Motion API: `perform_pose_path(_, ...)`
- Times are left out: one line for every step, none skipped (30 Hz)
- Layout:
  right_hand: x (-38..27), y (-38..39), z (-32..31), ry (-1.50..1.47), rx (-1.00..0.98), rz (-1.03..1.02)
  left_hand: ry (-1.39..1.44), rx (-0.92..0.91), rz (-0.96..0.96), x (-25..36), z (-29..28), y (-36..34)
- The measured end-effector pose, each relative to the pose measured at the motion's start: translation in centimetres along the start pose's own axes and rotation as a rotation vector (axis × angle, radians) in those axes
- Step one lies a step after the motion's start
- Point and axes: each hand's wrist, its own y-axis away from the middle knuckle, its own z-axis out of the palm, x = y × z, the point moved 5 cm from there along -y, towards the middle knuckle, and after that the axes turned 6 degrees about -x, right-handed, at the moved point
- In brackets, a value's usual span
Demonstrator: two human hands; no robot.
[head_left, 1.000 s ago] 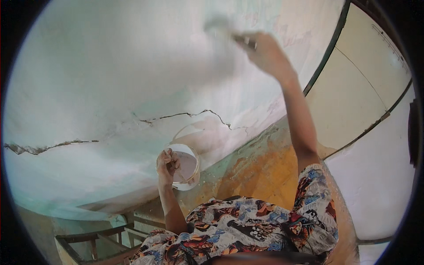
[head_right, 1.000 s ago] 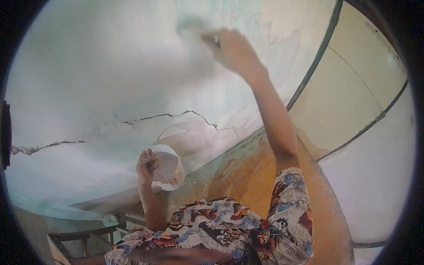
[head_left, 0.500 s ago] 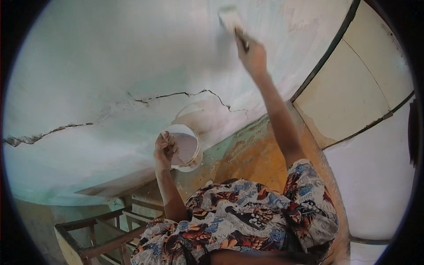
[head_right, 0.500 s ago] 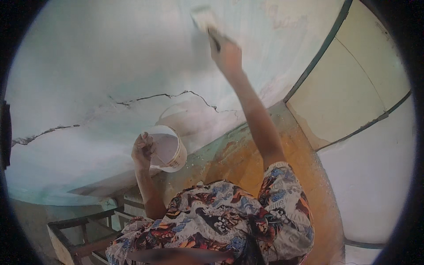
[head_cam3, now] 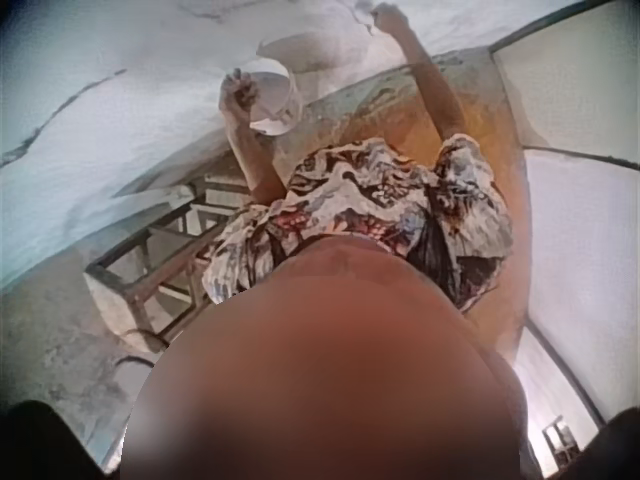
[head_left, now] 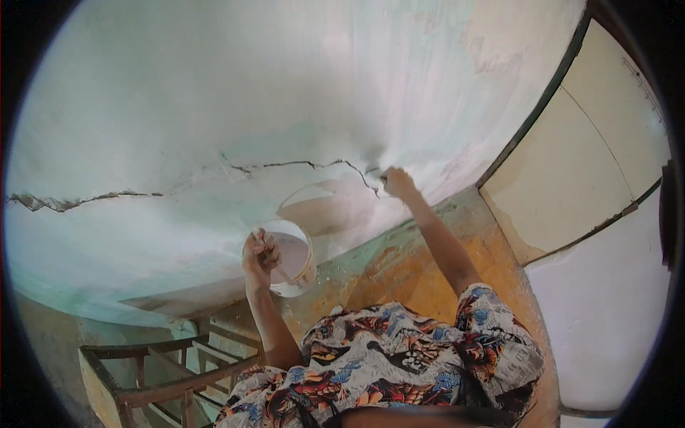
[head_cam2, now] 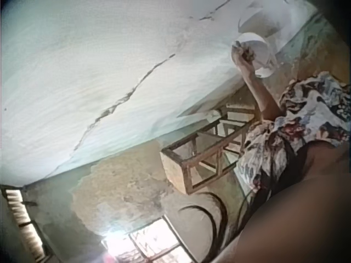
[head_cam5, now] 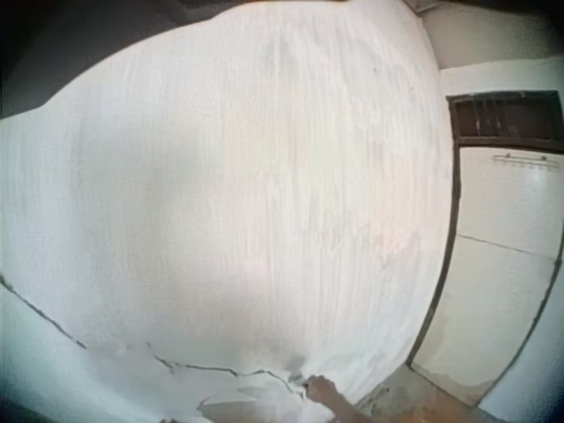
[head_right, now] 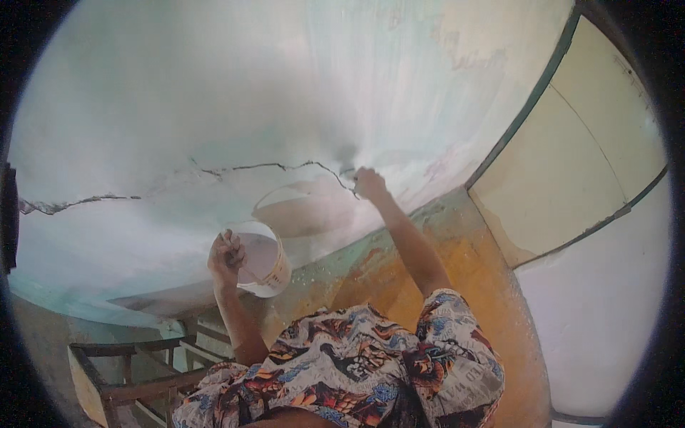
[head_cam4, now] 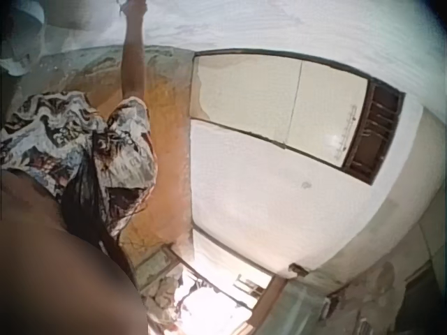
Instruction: Painting the ceiling with a brush while holding a paint bucket in the other hand.
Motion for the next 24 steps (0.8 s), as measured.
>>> perform_pose_path(-1.7, -1.1, -3.5, 0.057, -0.018, -0.060, -0.013, 0.004, 0.004, 0.3, -0.2, 0.2)
perform_pose_path(-2.4, -2.5, -7.2, 0.116, -0.029, -0.108, -0.025, -0.004, 0.002, 0.4, -0.1, -0.1)
perform_pose_path(-2.3, -4.4, -10.8, 0.172, -0.013, -0.200, -0.002, 0.041, -0.004, 0.4, 0.4, -0.2)
perform_pose_path(-4.4, -4.4, -15.3, 0.217, -0.004, -0.332, -0.007, 0.037, 0.012, 0.5, 0.1, -0.4)
perform_pose_path(-7.1, -3.8, -20.0, 0.265, -0.061, -0.405, 0.003, 0.014, 0.013, 0.4, -0.5, -0.4)
perform_pose_path(-10.1, -2.2, -24.7, 0.310, 0.009, -0.450, 0.011, -0.001, 0.009, 0.5, -1.1, 0.1)
perform_pose_path(-12.6, -0.3, -29.3, 0.228, 0.088, -0.522, 0.020, 0.061, 0.020, 0.7, -1.0, 0.7)
perform_pose_path(-13.5, 0.3, -33.1, 0.266, 0.225, -0.548, 0.016, 0.045, 0.006, 0.2, -1.1, -0.4)
perform_pose_path(-15.2, 1.6, -36.9, 0.311, 0.296, -0.583, 0.026, 0.045, 0.004, -0.2, -1.2, -0.5)
perform_pose_path(-15.9, 2.9, -40.5, 0.275, 0.444, -0.644, 0.036, 0.041, 0.003, -0.4, -1.0, -0.8)
perform_pose_path(-17.4, 5.7, -43.2, 0.208, 0.498, -0.592, 0.030, 0.027, 0.006, -0.3, -0.6, -0.9)
perform_pose_path(-17.0, 6.4, -46.3, 0.166, 0.783, -0.733, 0.025, 0.004, -0.016, -0.5, 0.2, -1.4)
perform_pose_path(-17.9, 9.0, -48.3, 0.134, 0.842, -0.626, 0.026, -0.020, -0.044, -0.6, 1.0, -2.1)
perform_pose_path(-23.5, 7.4, -46.5, 0.025, 0.807, -0.639, 0.033, 0.104, -0.001, -0.4, -1.9, -0.1)
perform_pose_path(-25.5, 7.1, -46.7, 0.027, 0.796, -0.647, 0.030, 0.085, 0.009, -0.3, -2.3, 0.1)
perform_pose_path(-25.8, 7.1, -47.8, -0.004, 0.896, -0.668, 0.014, 0.044, 0.006, -0.3, -2.0, -0.2)
perform_pose_path(-26.0, 6.9, -48.2, -0.038, 0.989, -0.692, 0.012, 0.042, -0.009, -0.3, -1.7, -0.4)
perform_pose_path(-26.5, 5.9, -47.4, -0.041, 0.966, -0.687, 0.020, 0.056, -0.002, -0.1, -1.7, -0.4)
perform_pose_path(-25.2, 6.0, -47.6, -0.026, 1.009, -0.670, 0.021, 0.030, -0.009, 0.0, -0.6, -0.9)
perform_pose_path(-23.9, 6.5, -47.5, -0.010, 1.044, -0.656, 0.020, 0.012, -0.040, 0.0, 0.4, -1.3)
perform_pose_path(-22.8, 6.5, -46.1, -0.004, 1.027, -0.639, 0.017, 0.000, -0.029, 0.0, 1.0, -1.5)
perform_pose_path(-22.5, 6.6, -43.8, -0.075, 1.015, -0.715, 0.020, 0.013, -0.005, 0.1, 1.0, -1.3)
perform_pose_path(-22.0, 6.7, -41.4, -0.147, 1.002, -0.788, 0.028, 0.039, -0.018, 0.1, 0.6, -1.1)
perform_pose_path(-21.5, 5.7, -38.3, -0.164, 0.964, -0.802, -0.026, 0.018, -0.013, 0.3, 0.1, -1.0)
